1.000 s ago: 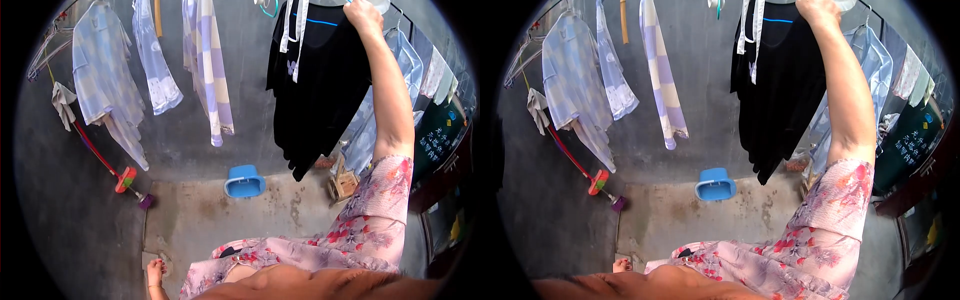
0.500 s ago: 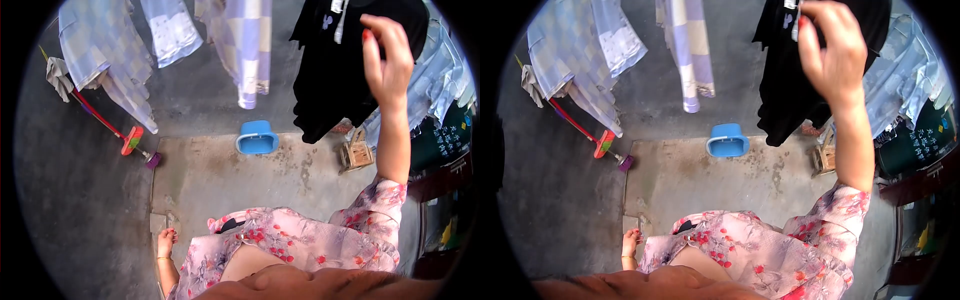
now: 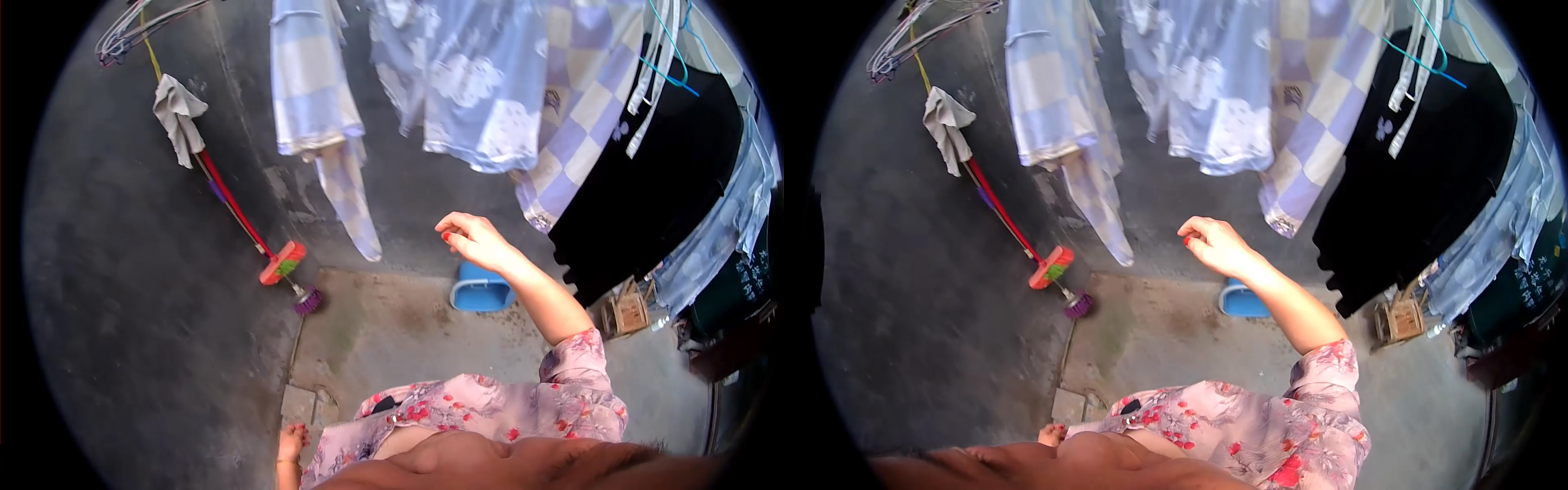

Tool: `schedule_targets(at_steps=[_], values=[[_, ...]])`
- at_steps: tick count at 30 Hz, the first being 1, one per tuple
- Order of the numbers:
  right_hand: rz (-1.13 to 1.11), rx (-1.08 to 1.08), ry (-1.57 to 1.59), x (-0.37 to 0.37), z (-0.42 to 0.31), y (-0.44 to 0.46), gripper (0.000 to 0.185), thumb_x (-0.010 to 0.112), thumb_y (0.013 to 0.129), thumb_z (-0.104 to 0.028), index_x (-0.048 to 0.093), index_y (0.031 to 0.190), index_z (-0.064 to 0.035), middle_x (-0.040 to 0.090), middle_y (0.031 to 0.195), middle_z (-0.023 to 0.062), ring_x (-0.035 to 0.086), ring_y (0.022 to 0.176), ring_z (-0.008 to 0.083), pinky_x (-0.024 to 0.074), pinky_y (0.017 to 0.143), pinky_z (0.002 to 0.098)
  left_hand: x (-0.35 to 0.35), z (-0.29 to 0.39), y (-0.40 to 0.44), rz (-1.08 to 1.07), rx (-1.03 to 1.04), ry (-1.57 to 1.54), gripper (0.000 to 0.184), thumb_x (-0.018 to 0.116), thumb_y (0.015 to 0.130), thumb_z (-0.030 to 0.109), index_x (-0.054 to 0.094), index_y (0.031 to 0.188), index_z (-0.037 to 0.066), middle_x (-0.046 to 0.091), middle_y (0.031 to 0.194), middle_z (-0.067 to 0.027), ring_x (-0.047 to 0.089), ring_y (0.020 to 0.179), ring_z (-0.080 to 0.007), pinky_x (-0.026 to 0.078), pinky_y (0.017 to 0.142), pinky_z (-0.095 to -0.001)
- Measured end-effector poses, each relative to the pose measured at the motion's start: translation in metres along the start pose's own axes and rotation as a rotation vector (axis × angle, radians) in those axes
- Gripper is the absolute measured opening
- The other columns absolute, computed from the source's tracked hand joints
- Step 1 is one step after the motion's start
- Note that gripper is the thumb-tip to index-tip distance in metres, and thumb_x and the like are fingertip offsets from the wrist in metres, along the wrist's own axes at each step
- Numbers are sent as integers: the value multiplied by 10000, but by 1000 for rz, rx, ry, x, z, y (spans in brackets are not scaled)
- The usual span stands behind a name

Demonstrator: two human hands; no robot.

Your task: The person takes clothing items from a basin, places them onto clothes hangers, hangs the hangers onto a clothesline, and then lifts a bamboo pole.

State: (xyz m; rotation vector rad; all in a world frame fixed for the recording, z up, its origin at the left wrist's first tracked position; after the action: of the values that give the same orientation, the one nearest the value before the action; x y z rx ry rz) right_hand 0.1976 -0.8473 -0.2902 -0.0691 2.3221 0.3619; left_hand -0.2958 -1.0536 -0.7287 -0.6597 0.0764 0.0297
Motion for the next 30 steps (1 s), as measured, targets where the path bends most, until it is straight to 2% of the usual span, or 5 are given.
schedule_targets(at_steps=[4, 6, 7, 19, 30], values=[[159, 156, 18, 18, 76, 95, 274, 492, 781, -77, 606, 1014, 10, 652, 821, 113, 638, 760, 194, 505, 674, 319, -51, -79, 33, -12, -181, -102, 250, 560, 913, 157, 538, 1103, -3, 615, 917, -93, 605, 729, -177, 508, 614, -301], [262, 238, 73, 8, 107, 144, 249, 489, 803, -79, 614, 1012, -26, 615, 846, 69, 604, 674, 144, 497, 506, 294, -63, -90, 42, 24, -235, -128, 252, 561, 912, 157, 536, 1106, -3, 614, 920, -93, 603, 734, -178, 507, 618, -301], [314, 253, 57, -2, 125, 166, 247, 490, 803, -79, 614, 1010, -27, 614, 843, 69, 603, 671, 144, 496, 504, 294, -64, -86, 48, 30, -236, -129, 253, 561, 912, 157, 535, 1107, -3, 613, 921, -93, 603, 736, -178, 506, 620, -302], [659, 590, -184, -125, 223, 307, 221, 495, 805, -87, 605, 987, -29, 600, 806, 65, 588, 636, 144, 481, 485, 294, 13, 123, 100, 39, 89, -86, 266, 565, 910, 156, 524, 1122, 0, 605, 941, -94, 594, 762, -178, 498, 645, -304], [623, 695, -183, -160, 267, 327, 198, 500, 807, -94, 597, 967, -30, 588, 772, 62, 574, 603, 144, 468, 468, 294, 59, 194, 116, 102, 169, -128, 279, 568, 909, 155, 514, 1136, 3, 597, 959, -94, 587, 786, -178, 490, 668, -306]])
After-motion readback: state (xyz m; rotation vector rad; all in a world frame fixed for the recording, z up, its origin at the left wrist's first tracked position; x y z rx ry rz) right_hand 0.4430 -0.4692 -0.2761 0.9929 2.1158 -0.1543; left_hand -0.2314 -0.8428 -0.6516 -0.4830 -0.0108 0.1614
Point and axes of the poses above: each hand's wrist, its own y-axis towards the middle knuckle, its own x-axis out of the palm, z = x × y, the point moved 6 cm from there along y, towards the middle knuckle
